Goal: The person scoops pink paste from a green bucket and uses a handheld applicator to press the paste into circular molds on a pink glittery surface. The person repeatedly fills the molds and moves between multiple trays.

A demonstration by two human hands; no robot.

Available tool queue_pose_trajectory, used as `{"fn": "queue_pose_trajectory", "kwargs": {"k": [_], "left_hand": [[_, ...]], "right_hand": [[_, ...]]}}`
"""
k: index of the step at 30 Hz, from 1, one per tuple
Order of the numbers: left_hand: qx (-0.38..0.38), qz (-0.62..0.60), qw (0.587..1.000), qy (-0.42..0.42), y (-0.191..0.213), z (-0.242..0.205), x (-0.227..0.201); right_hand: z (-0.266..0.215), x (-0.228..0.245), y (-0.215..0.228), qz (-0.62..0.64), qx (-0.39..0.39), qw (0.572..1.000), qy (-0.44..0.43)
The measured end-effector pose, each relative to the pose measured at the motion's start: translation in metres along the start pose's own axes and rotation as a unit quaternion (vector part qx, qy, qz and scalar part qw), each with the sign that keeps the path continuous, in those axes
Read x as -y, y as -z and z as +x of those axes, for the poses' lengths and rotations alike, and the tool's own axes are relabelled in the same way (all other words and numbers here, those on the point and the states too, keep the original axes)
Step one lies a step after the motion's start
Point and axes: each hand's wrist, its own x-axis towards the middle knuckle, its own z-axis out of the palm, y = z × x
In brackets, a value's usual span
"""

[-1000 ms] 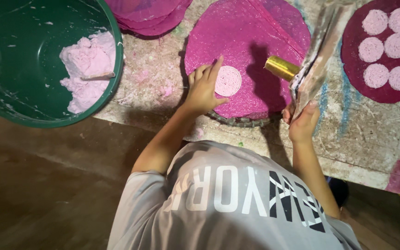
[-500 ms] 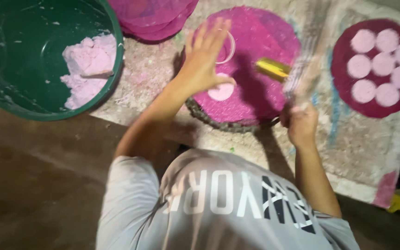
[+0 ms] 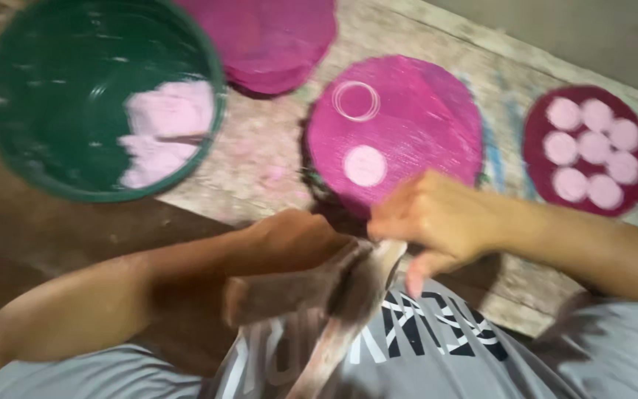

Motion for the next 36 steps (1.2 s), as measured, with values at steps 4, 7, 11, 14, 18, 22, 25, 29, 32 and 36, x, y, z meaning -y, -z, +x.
{"fn": "queue_pose_trajectory", "kwargs": {"k": [4, 7, 11, 14, 18, 22, 25, 29, 32, 36], "left_hand": [[-0.114, -0.045, 0.992, -0.017, 0.025, -0.108, -0.002], [-0.078, -0.041, 0.991, 0.096, 0.026, -0.162, 0.026], [-0.277, -0.655, 0.614, 0.344, 0.017, -0.218, 0.086], [-0.206, -0.673, 0.68, 0.205, 0.015, -0.268, 0.147], [-0.128, -0.758, 0.639, 0.027, -0.009, -0.266, 0.197], [-0.251, -0.78, 0.572, -0.025, -0.064, -0.203, 0.207], [-0.366, -0.692, 0.608, 0.136, -0.074, -0.186, 0.217], [-0.513, -0.552, 0.649, 0.101, -0.063, -0.199, 0.219], [-0.552, -0.525, 0.643, 0.078, -0.055, -0.203, 0.217], [-0.615, -0.482, 0.611, 0.126, -0.053, -0.213, 0.23]], "right_hand": [[0.056, 0.003, -0.033, 0.212, 0.057, 0.974, -0.053], [0.092, -0.012, -0.058, 0.268, 0.046, 0.961, -0.043], [0.116, -0.04, -0.062, 0.247, -0.001, 0.968, -0.048], [0.136, -0.067, -0.049, -0.131, -0.071, 0.988, -0.049], [0.179, -0.118, -0.022, -0.444, -0.117, 0.887, 0.052], [0.227, -0.13, -0.015, -0.449, -0.172, 0.876, 0.039], [0.248, -0.109, -0.022, -0.099, -0.265, 0.947, -0.155], [0.258, -0.089, -0.036, 0.183, -0.26, 0.928, -0.192], [0.259, -0.093, -0.047, 0.106, -0.28, 0.931, -0.208], [0.261, -0.139, -0.063, 0.175, -0.337, 0.885, -0.27]]}}
